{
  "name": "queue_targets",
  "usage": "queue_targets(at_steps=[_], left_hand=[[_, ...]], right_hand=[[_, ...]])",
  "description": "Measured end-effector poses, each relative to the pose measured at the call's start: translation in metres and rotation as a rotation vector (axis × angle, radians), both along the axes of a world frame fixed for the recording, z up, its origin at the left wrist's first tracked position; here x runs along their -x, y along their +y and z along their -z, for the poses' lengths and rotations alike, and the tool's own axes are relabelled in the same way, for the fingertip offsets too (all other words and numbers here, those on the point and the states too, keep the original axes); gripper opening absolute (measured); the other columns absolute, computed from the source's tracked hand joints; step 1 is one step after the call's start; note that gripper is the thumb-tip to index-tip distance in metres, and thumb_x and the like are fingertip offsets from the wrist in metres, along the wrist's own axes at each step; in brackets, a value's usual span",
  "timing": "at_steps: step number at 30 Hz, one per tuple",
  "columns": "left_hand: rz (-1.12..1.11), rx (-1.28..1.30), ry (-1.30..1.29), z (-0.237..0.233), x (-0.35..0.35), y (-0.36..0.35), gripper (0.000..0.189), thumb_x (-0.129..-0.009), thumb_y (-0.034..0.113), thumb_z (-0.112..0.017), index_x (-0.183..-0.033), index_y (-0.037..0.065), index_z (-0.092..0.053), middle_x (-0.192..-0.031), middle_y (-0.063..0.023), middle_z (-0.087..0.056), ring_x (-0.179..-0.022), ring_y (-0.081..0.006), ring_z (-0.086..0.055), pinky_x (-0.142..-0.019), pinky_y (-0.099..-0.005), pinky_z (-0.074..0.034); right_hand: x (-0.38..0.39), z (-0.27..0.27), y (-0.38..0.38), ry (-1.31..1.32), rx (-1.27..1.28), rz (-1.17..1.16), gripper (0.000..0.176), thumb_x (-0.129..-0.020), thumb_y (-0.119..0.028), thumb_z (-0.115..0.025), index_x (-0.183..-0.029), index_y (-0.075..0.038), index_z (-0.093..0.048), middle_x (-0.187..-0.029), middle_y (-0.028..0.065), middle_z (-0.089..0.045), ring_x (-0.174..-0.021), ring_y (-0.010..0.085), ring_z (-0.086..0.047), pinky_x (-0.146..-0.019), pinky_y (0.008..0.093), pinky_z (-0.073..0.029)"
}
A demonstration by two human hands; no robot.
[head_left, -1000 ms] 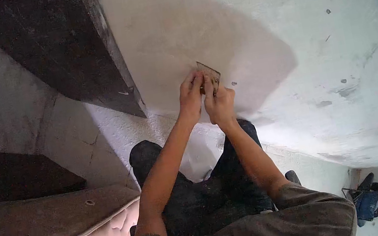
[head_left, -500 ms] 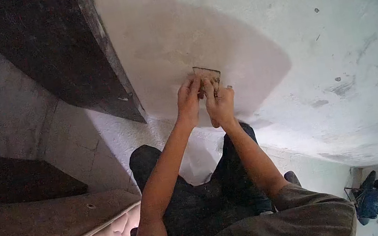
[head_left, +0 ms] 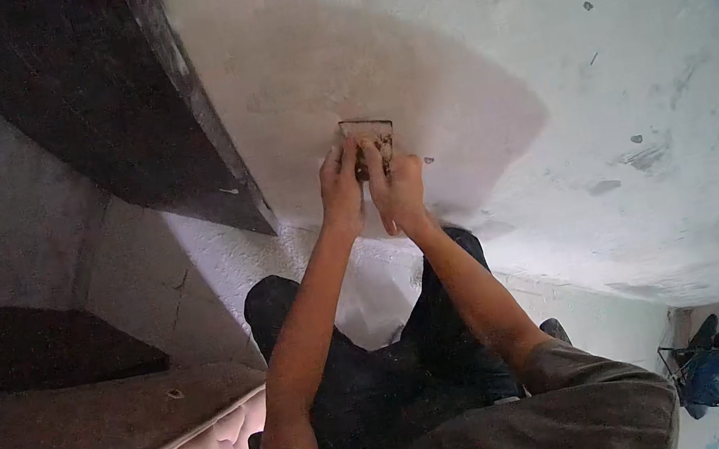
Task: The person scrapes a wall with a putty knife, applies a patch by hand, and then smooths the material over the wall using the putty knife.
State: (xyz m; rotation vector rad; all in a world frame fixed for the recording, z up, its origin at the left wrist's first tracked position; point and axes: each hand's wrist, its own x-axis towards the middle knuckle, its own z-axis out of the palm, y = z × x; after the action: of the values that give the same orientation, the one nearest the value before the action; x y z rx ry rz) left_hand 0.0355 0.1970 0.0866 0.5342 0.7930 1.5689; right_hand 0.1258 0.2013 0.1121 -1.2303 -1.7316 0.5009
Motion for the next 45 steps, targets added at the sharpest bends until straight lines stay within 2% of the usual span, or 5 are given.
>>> queue_targets(at_steps=[6,9,20,28,45], left_hand=[[0.091,-0.040,0.090,0.011,-0.004,-0.004,0.028,-0.096,0.032,-0.053,-0.103,0.005,-0.058,-0.097,-0.0025,-0.057,-0.091,-0.0123,-0.054,-0.080,-0.0273,-0.045],[0.082,-0.100,0.012,0.008,-0.009,0.000,0.022,-0.096,0.030,-0.054,-0.095,0.009,-0.061,-0.084,0.0031,-0.056,-0.076,-0.0063,-0.048,-0.066,-0.0228,-0.040],[0.064,-0.066,-0.012,0.009,-0.010,0.004,0.025,-0.096,0.030,-0.054,-0.100,0.006,-0.059,-0.090,0.0003,-0.056,-0.082,-0.0083,-0.050,-0.072,-0.0247,-0.042],[-0.061,-0.061,-0.072,-0.012,-0.015,-0.004,0.027,-0.097,0.032,-0.053,-0.100,0.006,-0.058,-0.092,-0.0001,-0.057,-0.084,-0.0085,-0.052,-0.074,-0.0243,-0.043],[0.059,-0.010,-0.111,-0.012,-0.015,-0.004,0.029,-0.098,0.033,-0.051,-0.107,0.007,-0.058,-0.094,-0.0001,-0.057,-0.085,-0.0086,-0.052,-0.076,-0.0248,-0.043]], right_hand=[[-0.002,0.009,-0.012,0.123,-0.014,0.024,0.020,-0.093,-0.015,-0.054,-0.092,0.002,-0.065,-0.072,0.0229,-0.062,-0.058,0.0324,-0.063,-0.052,0.0380,-0.046],[-0.005,0.004,-0.015,0.091,0.017,0.075,0.019,-0.093,-0.014,-0.053,-0.093,0.001,-0.065,-0.071,0.0223,-0.062,-0.056,0.0317,-0.063,-0.052,0.0378,-0.047],[-0.005,0.011,-0.005,0.141,0.009,0.031,0.020,-0.093,-0.016,-0.054,-0.093,0.000,-0.066,-0.072,0.0217,-0.063,-0.055,0.0308,-0.062,-0.052,0.0383,-0.047],[-0.011,-0.014,0.003,-0.104,-0.057,-0.067,0.022,-0.092,-0.017,-0.052,-0.092,0.000,-0.065,-0.075,0.0231,-0.063,-0.069,0.0365,-0.063,-0.060,0.0390,-0.048],[-0.021,-0.004,0.010,-0.155,-0.254,-0.064,0.017,-0.089,-0.014,-0.057,-0.100,-0.004,-0.066,-0.075,0.0173,-0.064,-0.056,0.0352,-0.060,-0.050,0.0407,-0.048]])
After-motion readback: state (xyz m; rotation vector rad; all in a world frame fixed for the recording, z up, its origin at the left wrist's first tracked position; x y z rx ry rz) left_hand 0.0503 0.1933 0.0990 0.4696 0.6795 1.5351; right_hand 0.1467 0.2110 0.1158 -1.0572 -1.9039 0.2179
